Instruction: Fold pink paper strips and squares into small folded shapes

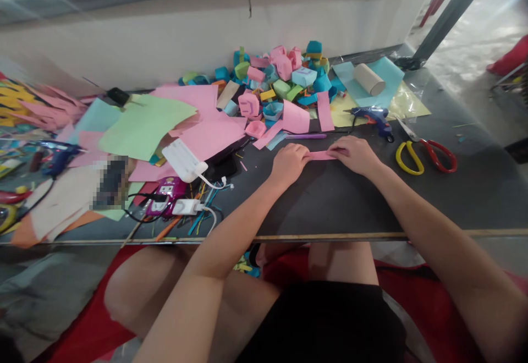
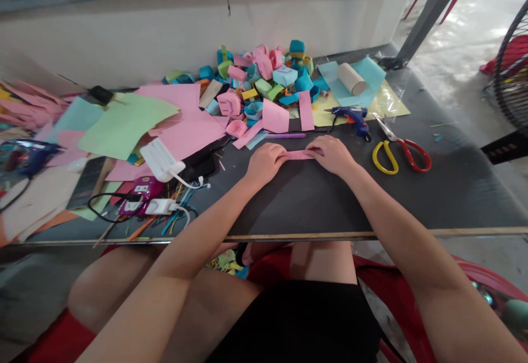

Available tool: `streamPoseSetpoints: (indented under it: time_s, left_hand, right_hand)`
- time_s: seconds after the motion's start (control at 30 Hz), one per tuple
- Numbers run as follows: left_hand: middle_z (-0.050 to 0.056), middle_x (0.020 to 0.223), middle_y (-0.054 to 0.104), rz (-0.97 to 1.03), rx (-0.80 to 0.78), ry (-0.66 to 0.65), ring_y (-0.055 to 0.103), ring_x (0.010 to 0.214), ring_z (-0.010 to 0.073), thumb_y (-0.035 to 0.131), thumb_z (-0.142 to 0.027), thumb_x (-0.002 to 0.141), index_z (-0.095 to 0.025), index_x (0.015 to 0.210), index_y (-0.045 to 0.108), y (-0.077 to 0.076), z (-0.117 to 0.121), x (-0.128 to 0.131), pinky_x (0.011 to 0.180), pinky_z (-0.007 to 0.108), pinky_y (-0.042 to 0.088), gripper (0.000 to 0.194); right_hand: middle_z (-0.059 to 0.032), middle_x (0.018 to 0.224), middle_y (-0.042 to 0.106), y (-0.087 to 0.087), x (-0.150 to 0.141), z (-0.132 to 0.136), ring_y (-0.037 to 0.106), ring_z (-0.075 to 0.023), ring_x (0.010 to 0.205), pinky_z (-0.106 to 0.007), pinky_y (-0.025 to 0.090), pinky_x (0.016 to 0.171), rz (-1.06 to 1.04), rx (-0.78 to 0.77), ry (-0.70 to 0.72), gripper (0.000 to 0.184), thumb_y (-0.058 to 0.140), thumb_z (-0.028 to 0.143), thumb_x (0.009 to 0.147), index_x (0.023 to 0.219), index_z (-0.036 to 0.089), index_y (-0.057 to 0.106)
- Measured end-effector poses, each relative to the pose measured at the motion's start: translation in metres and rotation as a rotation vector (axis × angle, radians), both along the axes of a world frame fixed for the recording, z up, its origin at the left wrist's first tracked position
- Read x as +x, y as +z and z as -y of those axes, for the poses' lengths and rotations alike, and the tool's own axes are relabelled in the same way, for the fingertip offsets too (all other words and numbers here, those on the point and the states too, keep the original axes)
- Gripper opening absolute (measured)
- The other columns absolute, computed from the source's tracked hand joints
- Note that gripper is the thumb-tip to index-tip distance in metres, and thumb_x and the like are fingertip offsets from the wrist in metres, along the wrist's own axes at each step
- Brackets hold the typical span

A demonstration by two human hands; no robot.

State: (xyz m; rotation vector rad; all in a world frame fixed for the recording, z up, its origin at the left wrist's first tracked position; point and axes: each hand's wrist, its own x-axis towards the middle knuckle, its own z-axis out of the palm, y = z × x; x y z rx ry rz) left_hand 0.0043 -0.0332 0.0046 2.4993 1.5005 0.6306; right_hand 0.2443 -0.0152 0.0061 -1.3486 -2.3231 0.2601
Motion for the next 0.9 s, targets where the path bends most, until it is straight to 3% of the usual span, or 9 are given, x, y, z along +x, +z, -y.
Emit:
streamPoseSetpoints:
  time_s: [0.13,0.3,0.6,0.77,0.9]
  left_hand:
    - [0.008,0.103,0.078,0.066,0.022,0.003,0.067,0.100,0.0231,0.058,-0.028,0.102,-0.018,0.092,0.074,-0.004,-0.002,0.000,0.090,0.036,0.052,0.021]
    - [0.006,0.093,0.080,0.172,-0.015,0.067,0.068,0.096,0.0232,0.066,-0.028,0.097,-0.020,0.073,0.075,-0.007,-0.005,0.002,0.090,0.037,0.054,0.027]
    - [0.006,0.108,0.080,0.311,-0.142,0.075,0.070,0.108,0.0235,0.074,-0.022,0.089,-0.020,0.066,0.075,-0.008,-0.012,-0.002,0.102,0.042,0.055,0.024]
    - [0.009,0.117,0.075,0.234,-0.181,-0.054,0.067,0.113,0.0254,0.071,-0.029,0.092,-0.019,0.064,0.073,-0.007,-0.017,-0.014,0.107,0.047,0.053,0.030]
    - [0.010,0.121,0.070,0.171,-0.198,-0.204,0.062,0.120,0.0256,0.068,-0.034,0.095,-0.020,0.075,0.077,-0.006,-0.021,-0.026,0.112,0.047,0.050,0.026]
  right_hand:
    - [-0.0070,0.101,0.080,0.000,0.000,-0.002,0.072,-0.0263,0.098,-0.040,0.054,0.090,-0.052,-0.051,0.019,0.032,0.050,0.034,0.099,0.095,0.024,0.080]
    - [-0.0078,0.093,0.078,-0.003,-0.001,-0.006,0.070,-0.0250,0.088,-0.037,0.052,0.081,-0.108,-0.111,-0.012,0.023,0.057,0.032,0.093,0.090,0.022,0.078]
    - [-0.0044,0.083,0.071,-0.012,0.000,-0.013,0.063,-0.0212,0.078,-0.035,0.047,0.076,-0.176,-0.145,-0.060,0.011,0.072,0.032,0.085,0.080,0.023,0.075]
    - [-0.0043,0.083,0.067,-0.016,0.000,-0.017,0.061,-0.0213,0.080,-0.034,0.045,0.078,-0.177,-0.114,-0.049,0.015,0.071,0.036,0.086,0.079,0.023,0.071]
    - [-0.0044,0.084,0.067,-0.014,0.003,-0.018,0.061,-0.0211,0.080,-0.034,0.044,0.077,-0.172,-0.141,-0.032,0.016,0.071,0.035,0.086,0.077,0.022,0.069]
